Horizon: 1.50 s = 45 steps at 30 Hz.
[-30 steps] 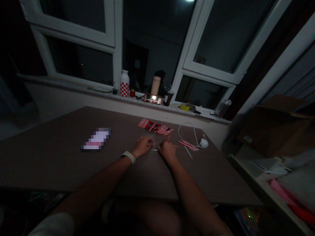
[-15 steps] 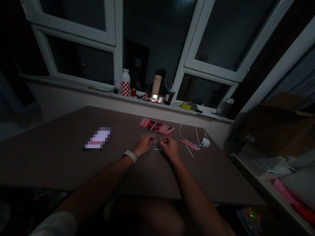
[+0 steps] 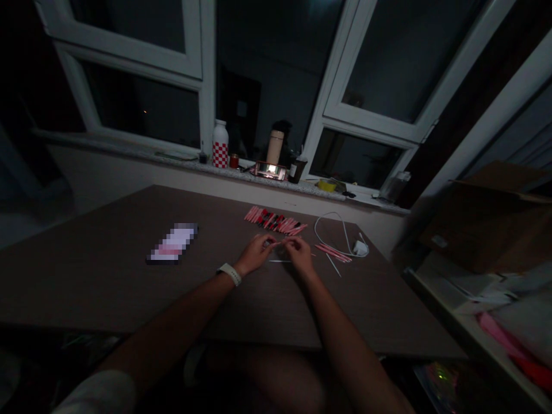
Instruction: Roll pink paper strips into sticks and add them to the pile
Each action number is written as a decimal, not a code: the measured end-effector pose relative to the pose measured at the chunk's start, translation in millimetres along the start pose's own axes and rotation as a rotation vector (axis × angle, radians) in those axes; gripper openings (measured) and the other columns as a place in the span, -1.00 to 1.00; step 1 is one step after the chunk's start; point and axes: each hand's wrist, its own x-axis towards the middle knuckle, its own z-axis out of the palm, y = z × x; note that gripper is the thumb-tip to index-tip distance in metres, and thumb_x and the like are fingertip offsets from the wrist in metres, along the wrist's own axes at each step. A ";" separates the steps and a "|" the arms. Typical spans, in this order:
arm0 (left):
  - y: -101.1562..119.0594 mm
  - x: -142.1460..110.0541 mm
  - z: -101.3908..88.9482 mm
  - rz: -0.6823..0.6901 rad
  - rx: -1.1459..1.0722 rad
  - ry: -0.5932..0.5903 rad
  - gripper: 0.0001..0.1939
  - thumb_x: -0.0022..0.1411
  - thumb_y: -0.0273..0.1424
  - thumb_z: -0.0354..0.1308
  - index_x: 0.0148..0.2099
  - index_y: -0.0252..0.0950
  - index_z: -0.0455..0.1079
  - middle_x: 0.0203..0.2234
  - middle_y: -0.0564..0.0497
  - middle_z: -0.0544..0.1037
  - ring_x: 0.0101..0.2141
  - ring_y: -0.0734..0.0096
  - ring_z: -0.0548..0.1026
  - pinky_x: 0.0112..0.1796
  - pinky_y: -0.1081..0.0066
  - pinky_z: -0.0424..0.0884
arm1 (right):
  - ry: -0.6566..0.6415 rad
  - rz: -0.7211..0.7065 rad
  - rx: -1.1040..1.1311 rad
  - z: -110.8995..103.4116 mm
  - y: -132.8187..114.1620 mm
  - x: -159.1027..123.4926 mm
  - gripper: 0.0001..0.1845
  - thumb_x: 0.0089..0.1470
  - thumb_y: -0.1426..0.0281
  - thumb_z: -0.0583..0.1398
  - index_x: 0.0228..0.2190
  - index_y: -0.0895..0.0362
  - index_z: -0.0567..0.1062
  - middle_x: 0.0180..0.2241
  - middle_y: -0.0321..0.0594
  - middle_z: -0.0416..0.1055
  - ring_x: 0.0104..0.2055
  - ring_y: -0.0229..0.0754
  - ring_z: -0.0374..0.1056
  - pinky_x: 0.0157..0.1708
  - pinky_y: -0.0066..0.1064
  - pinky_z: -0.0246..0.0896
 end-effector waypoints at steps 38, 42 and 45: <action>2.1 0.9 -2.9 0.038 -0.003 0.038 -0.80 0.27 -0.28 0.08 -0.21 -0.27 0.45 -0.33 -0.01 0.51 -0.29 0.37 0.42 -0.31 0.43 0.35 | -0.080 0.190 0.158 -4.0 -0.6 -0.3 -0.68 -0.16 0.17 0.31 -0.41 0.16 0.59 -0.43 -0.18 0.54 -0.60 -0.31 0.28 -0.62 -0.51 0.05; 2.8 0.9 -3.9 0.051 0.014 0.040 -0.81 0.27 -0.28 0.08 -0.21 -0.27 0.44 -0.31 -0.02 0.50 -0.27 0.36 0.42 -0.28 0.41 0.35 | -0.103 0.250 0.196 -4.9 0.0 -1.1 -0.65 -0.15 0.16 0.30 -0.38 0.17 0.58 -0.37 -0.16 0.55 -0.59 -0.34 0.28 -0.64 -0.54 0.03; 4.4 0.9 -5.4 0.050 0.028 0.047 -0.80 0.28 -0.28 0.07 -0.21 -0.27 0.44 -0.31 -0.03 0.50 -0.27 0.36 0.42 -0.26 0.39 0.35 | -0.113 0.271 0.213 -5.0 -0.1 -1.2 -0.64 -0.15 0.14 0.30 -0.38 0.17 0.58 -0.37 -0.15 0.55 -0.59 -0.33 0.28 -0.66 -0.55 0.03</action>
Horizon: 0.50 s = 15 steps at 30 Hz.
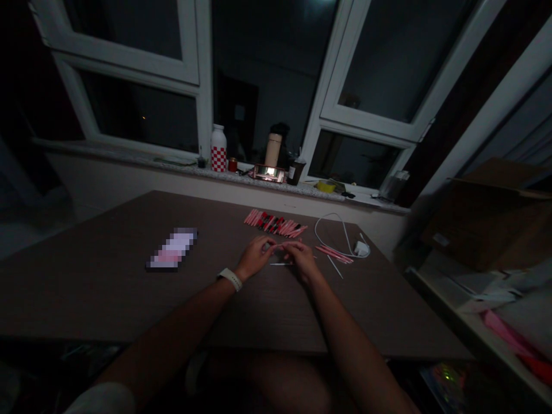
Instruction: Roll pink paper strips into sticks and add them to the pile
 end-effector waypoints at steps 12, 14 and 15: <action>4.2 0.2 -2.1 0.015 0.003 0.025 -0.82 0.27 -0.28 0.10 -0.21 -0.25 0.46 -0.30 -0.02 0.52 -0.24 0.35 0.43 -0.25 0.40 0.35 | -0.003 0.114 0.178 0.7 2.9 1.7 -0.70 -0.21 0.22 0.33 -0.41 0.16 0.58 -0.36 -0.16 0.55 -0.58 -0.36 0.29 -0.68 -0.59 0.04; 5.6 0.2 -2.4 0.011 0.004 0.028 -0.82 0.27 -0.29 0.10 -0.21 -0.25 0.46 -0.30 -0.02 0.52 -0.25 0.36 0.43 -0.25 0.40 0.35 | -0.023 0.151 0.215 1.8 1.7 0.5 -0.70 -0.21 0.24 0.33 -0.38 0.15 0.58 -0.33 -0.16 0.55 -0.57 -0.36 0.30 -0.67 -0.59 0.05; 6.2 0.1 -2.5 0.010 0.005 0.028 -0.83 0.27 -0.30 0.10 -0.21 -0.26 0.46 -0.30 -0.02 0.52 -0.26 0.36 0.43 -0.25 0.40 0.35 | -0.035 0.165 0.216 2.6 1.0 -0.3 -0.69 -0.21 0.24 0.33 -0.37 0.15 0.57 -0.32 -0.15 0.55 -0.57 -0.36 0.31 -0.67 -0.59 0.06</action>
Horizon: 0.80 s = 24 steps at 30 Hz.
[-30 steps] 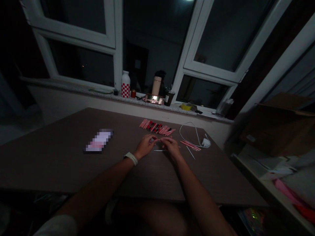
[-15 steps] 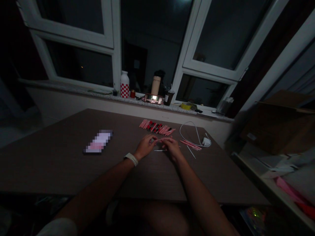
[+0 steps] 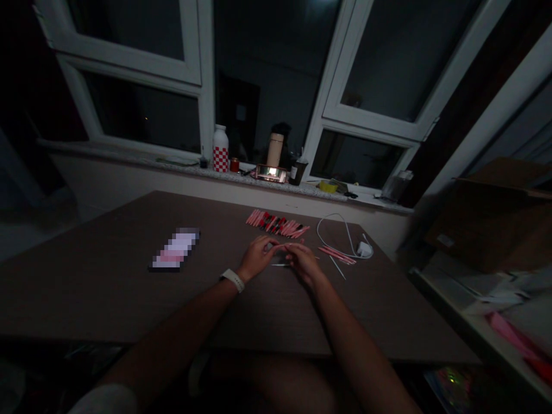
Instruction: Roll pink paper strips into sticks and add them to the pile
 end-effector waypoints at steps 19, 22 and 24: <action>-3.1 -1.0 1.6 -0.001 -0.060 -0.014 -0.79 0.25 -0.26 0.13 -0.16 -0.23 0.47 -0.28 -0.02 0.54 -0.27 0.36 0.45 -0.27 0.39 0.37 | 0.015 -0.134 -0.254 5.0 3.0 -0.6 -0.58 -0.09 0.05 0.24 -0.43 0.17 0.55 -0.56 -0.23 0.48 -0.70 -0.37 0.16 -0.73 -0.54 -0.06; -2.5 -0.6 -0.2 0.007 -0.047 -0.026 -0.80 0.24 -0.25 0.13 -0.17 -0.23 0.47 -0.30 -0.02 0.54 -0.26 0.35 0.45 -0.26 0.38 0.36 | 0.021 -0.225 -0.394 3.9 3.0 -0.2 -0.56 -0.03 0.03 0.20 -0.52 0.17 0.54 -0.68 -0.28 0.37 -0.71 -0.35 0.13 -0.68 -0.51 -0.03; -2.0 -0.4 -0.9 0.019 -0.039 -0.044 -0.80 0.26 -0.26 0.11 -0.18 -0.23 0.48 -0.29 -0.02 0.54 -0.23 0.33 0.44 -0.23 0.37 0.36 | 0.022 -0.292 -0.484 4.1 2.2 -1.6 -0.55 0.00 0.03 0.17 -0.53 0.16 0.55 -0.70 -0.30 0.34 -0.69 -0.33 0.14 -0.64 -0.50 0.00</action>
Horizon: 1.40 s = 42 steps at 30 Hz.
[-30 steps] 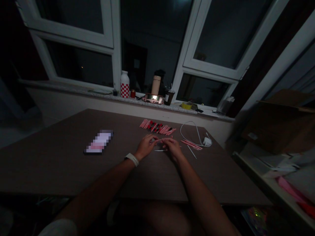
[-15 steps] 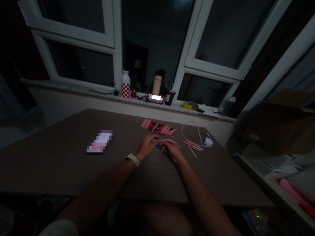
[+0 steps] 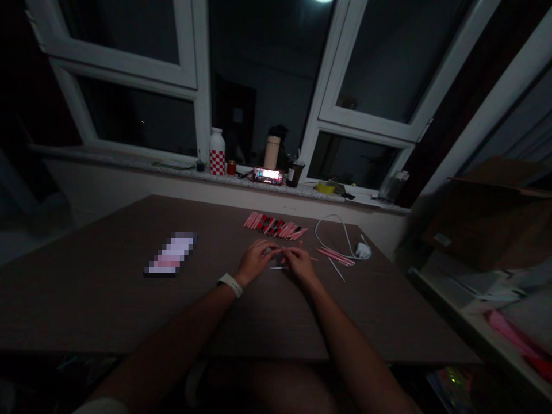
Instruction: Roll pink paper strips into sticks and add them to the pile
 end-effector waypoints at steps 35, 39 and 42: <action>-16.3 -2.0 9.4 -0.095 -0.023 0.004 -0.81 0.29 -0.27 0.05 -0.20 -0.27 0.39 -0.29 -0.01 0.44 -0.36 0.43 0.41 -0.35 0.46 0.37 | 0.255 0.193 0.183 -22.2 17.7 17.5 -0.68 -0.20 0.19 0.34 -0.48 0.16 0.47 -0.49 -0.16 0.53 -0.50 -0.22 0.40 -0.57 -0.51 0.14; -17.0 -2.2 9.9 -0.121 -0.034 0.018 -0.79 0.30 -0.26 0.03 -0.19 -0.27 0.39 -0.30 0.00 0.45 -0.39 0.45 0.40 -0.36 0.46 0.37 | 0.205 0.323 0.490 -16.7 9.7 14.5 -0.70 -0.22 0.27 0.39 -0.45 0.18 0.49 -0.42 -0.13 0.54 -0.46 -0.23 0.43 -0.60 -0.55 0.20; -15.7 -1.9 9.0 -0.117 -0.027 0.021 -0.78 0.29 -0.26 0.03 -0.19 -0.27 0.40 -0.30 0.00 0.45 -0.39 0.44 0.40 -0.34 0.44 0.38 | 0.149 0.372 0.603 -14.2 7.6 13.1 -0.77 -0.17 0.32 0.37 -0.48 0.18 0.50 -0.42 -0.13 0.54 -0.46 -0.25 0.45 -0.59 -0.56 0.24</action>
